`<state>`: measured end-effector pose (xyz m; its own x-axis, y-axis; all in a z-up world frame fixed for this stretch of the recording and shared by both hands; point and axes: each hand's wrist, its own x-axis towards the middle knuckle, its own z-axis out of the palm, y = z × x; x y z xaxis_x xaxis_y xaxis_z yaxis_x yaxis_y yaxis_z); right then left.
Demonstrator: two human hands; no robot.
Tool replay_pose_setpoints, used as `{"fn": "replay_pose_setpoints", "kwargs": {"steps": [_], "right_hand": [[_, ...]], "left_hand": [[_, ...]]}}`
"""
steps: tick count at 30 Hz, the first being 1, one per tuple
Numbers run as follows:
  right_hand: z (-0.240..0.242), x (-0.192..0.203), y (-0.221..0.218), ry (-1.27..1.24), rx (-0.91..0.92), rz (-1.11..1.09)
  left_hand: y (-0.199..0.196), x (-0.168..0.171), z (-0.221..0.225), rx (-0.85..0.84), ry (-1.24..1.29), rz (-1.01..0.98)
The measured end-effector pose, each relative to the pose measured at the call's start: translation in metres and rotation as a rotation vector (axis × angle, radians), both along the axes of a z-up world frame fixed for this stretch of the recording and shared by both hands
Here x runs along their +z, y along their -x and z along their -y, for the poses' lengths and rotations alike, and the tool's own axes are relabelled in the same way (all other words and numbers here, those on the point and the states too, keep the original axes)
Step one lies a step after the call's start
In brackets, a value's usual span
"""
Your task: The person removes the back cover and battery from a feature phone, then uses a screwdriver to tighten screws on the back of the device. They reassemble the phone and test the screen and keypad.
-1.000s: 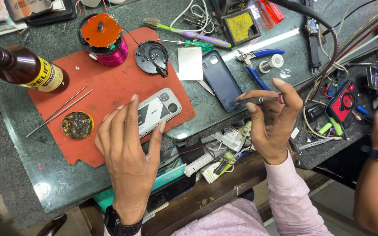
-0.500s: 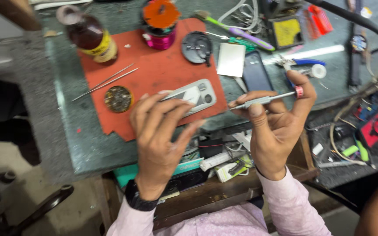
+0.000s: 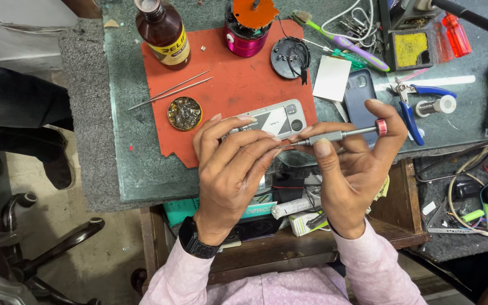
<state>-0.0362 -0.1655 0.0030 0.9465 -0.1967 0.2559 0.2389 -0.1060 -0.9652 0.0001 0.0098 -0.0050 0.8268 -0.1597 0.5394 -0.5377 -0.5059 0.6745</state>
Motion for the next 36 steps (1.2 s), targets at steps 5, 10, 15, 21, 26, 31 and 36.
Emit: {"fn": "replay_pose_setpoints", "kwargs": {"steps": [5, 10, 15, 21, 26, 31, 36], "right_hand": [[-0.004, 0.004, 0.001, 0.087, -0.023, 0.031], [-0.008, 0.009, -0.002, 0.24, 0.012, 0.158], [-0.008, 0.021, -0.007, 0.293, 0.094, 0.169], [-0.006, 0.031, -0.031, 0.441, 0.149, 0.229], [-0.009, 0.024, -0.055, 0.457, 0.267, 0.236], [-0.016, 0.014, -0.066, 0.533, 0.3, 0.234], [-0.018, 0.009, -0.068, 0.57, 0.3, 0.24]], "left_hand": [[0.0, 0.0, 0.0, 0.003, -0.001, -0.001], [0.0, -0.001, 0.0, -0.001, 0.001, 0.007], [0.0, 0.001, 0.0, 0.001, 0.002, 0.029], [0.001, 0.003, -0.011, 0.148, -0.164, -0.065], [-0.003, 0.001, -0.017, 0.147, -0.194, -0.142], [-0.005, -0.002, -0.019, 0.094, -0.184, -0.134], [-0.005, -0.004, -0.02, 0.074, -0.181, -0.145]]}}
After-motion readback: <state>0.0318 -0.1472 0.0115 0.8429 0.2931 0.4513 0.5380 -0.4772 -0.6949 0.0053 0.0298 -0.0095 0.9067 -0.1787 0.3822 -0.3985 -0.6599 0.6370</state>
